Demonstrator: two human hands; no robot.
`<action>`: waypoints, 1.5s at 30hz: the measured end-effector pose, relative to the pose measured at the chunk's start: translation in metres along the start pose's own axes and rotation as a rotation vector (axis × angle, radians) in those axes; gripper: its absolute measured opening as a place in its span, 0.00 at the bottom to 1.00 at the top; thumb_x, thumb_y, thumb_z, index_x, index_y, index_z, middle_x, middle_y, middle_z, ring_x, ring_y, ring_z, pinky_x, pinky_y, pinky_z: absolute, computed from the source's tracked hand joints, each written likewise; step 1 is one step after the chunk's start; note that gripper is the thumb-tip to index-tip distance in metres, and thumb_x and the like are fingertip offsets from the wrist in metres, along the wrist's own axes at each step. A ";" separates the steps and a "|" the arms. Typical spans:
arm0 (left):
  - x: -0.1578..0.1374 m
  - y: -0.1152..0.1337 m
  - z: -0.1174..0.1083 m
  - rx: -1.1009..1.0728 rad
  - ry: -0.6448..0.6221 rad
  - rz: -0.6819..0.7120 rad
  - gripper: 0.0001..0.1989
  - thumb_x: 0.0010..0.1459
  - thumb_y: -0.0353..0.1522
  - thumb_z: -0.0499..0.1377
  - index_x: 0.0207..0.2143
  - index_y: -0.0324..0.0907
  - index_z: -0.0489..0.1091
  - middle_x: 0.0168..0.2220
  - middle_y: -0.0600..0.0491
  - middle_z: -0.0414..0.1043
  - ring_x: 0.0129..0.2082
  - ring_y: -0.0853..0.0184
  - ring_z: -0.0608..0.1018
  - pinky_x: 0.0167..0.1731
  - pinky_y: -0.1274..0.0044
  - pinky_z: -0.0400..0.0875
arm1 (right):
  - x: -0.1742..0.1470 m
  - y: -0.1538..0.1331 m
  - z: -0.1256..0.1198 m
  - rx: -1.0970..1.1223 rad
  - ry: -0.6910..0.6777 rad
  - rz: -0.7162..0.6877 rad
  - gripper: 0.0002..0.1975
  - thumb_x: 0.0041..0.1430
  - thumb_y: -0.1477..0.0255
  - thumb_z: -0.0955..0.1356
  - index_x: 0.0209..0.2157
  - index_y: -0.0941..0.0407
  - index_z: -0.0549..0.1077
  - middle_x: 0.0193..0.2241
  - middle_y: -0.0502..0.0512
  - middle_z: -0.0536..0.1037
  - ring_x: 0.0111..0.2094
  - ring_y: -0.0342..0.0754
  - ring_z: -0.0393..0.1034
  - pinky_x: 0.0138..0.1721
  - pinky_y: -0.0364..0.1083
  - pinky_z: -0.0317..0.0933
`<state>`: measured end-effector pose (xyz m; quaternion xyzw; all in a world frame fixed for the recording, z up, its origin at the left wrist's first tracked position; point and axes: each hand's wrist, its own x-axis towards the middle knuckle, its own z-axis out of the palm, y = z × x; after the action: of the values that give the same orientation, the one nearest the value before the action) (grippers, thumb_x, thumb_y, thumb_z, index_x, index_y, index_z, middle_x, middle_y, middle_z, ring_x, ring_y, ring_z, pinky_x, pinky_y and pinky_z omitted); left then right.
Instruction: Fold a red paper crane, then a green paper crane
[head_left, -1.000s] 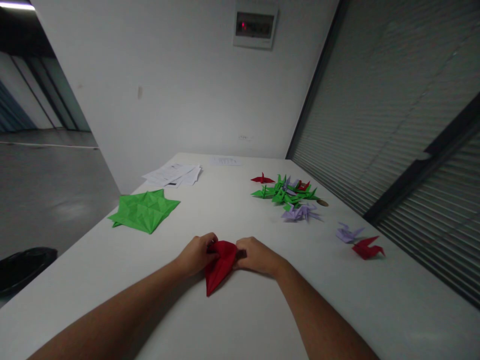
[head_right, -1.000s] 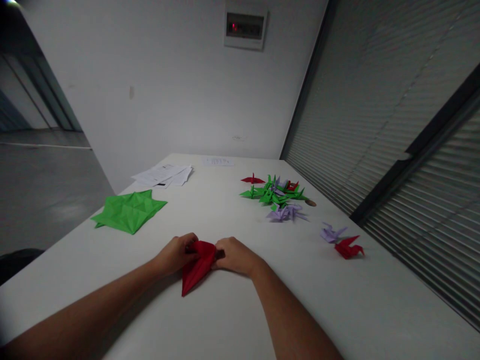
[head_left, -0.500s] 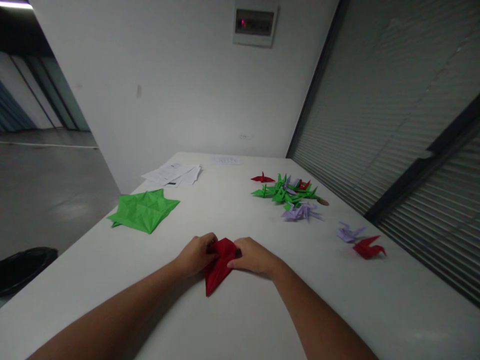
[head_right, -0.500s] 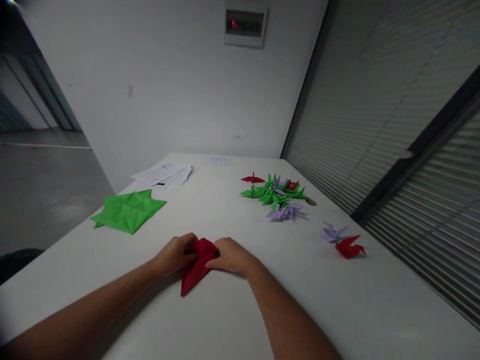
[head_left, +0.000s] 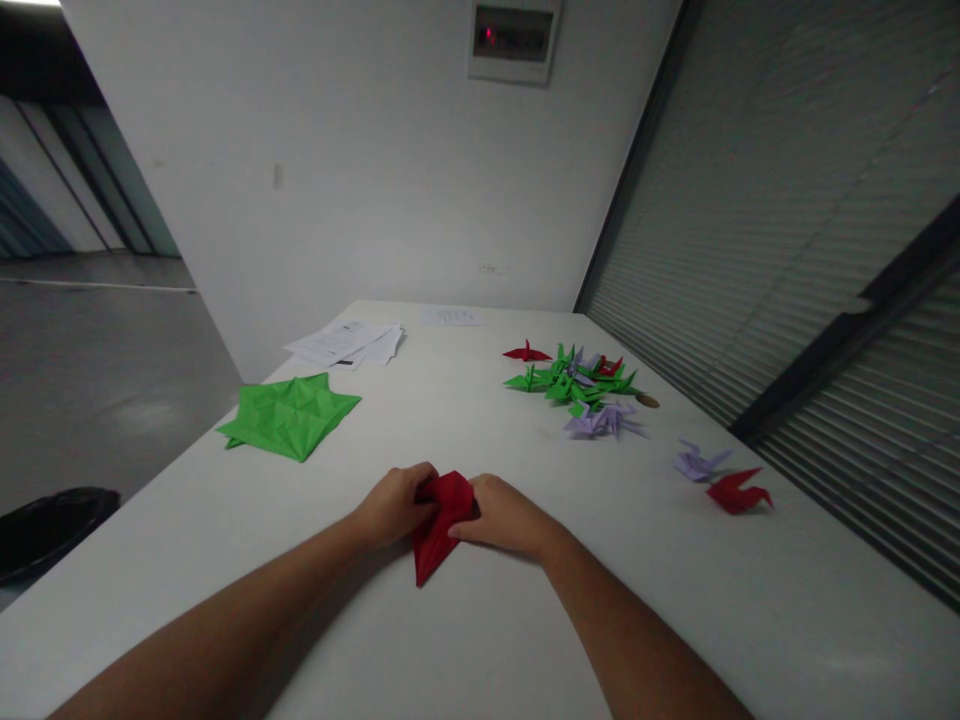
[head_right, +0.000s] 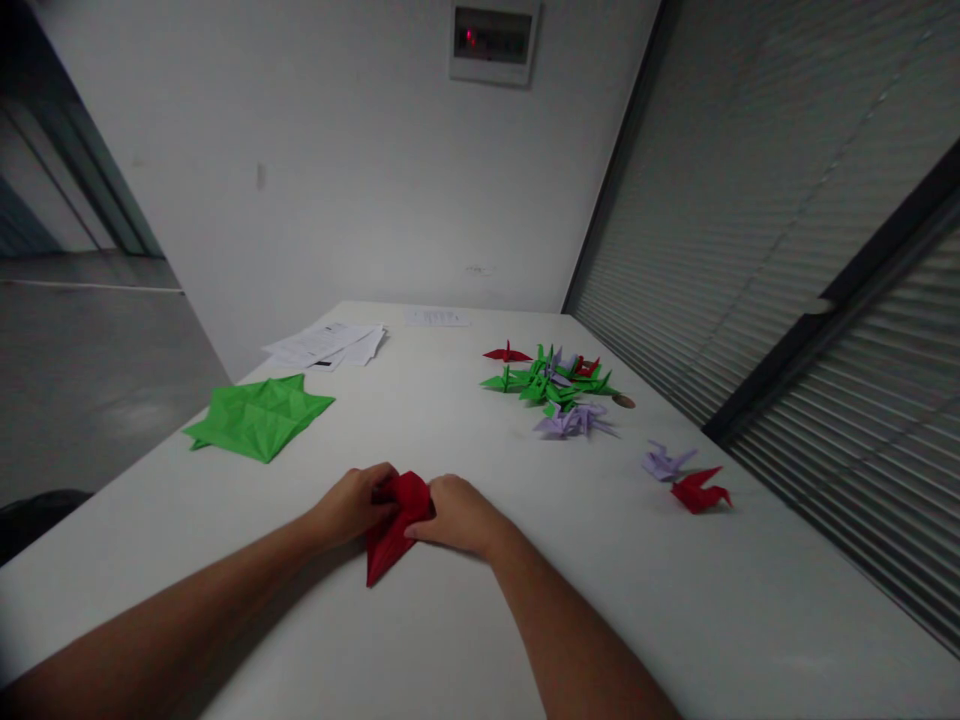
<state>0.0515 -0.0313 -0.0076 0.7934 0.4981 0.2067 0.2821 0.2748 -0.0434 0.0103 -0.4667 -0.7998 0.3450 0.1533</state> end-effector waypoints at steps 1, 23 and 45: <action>0.000 0.000 0.000 0.001 0.000 -0.001 0.09 0.50 0.27 0.61 0.37 0.42 0.72 0.29 0.56 0.76 0.29 0.66 0.76 0.28 0.77 0.61 | 0.000 0.000 0.001 -0.001 0.008 -0.011 0.07 0.50 0.69 0.76 0.28 0.58 0.78 0.25 0.50 0.79 0.25 0.44 0.67 0.27 0.42 0.52; -0.007 0.014 -0.004 -0.011 -0.075 -0.042 0.30 0.38 0.36 0.75 0.43 0.43 0.69 0.41 0.51 0.77 0.38 0.59 0.76 0.34 0.74 0.67 | 0.005 0.010 0.002 0.038 0.026 -0.041 0.08 0.54 0.70 0.74 0.26 0.58 0.75 0.25 0.48 0.75 0.26 0.42 0.65 0.27 0.41 0.50; -0.009 0.002 -0.005 -0.085 -0.170 0.091 0.50 0.37 0.36 0.77 0.64 0.46 0.64 0.56 0.43 0.73 0.55 0.47 0.74 0.55 0.61 0.68 | 0.016 0.021 -0.004 0.205 0.203 -0.055 0.17 0.60 0.63 0.67 0.22 0.58 0.70 0.20 0.45 0.65 0.24 0.41 0.57 0.26 0.42 0.49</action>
<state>0.0464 -0.0395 -0.0031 0.8173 0.4267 0.1722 0.3469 0.2821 -0.0210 -0.0031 -0.4588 -0.7533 0.3717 0.2896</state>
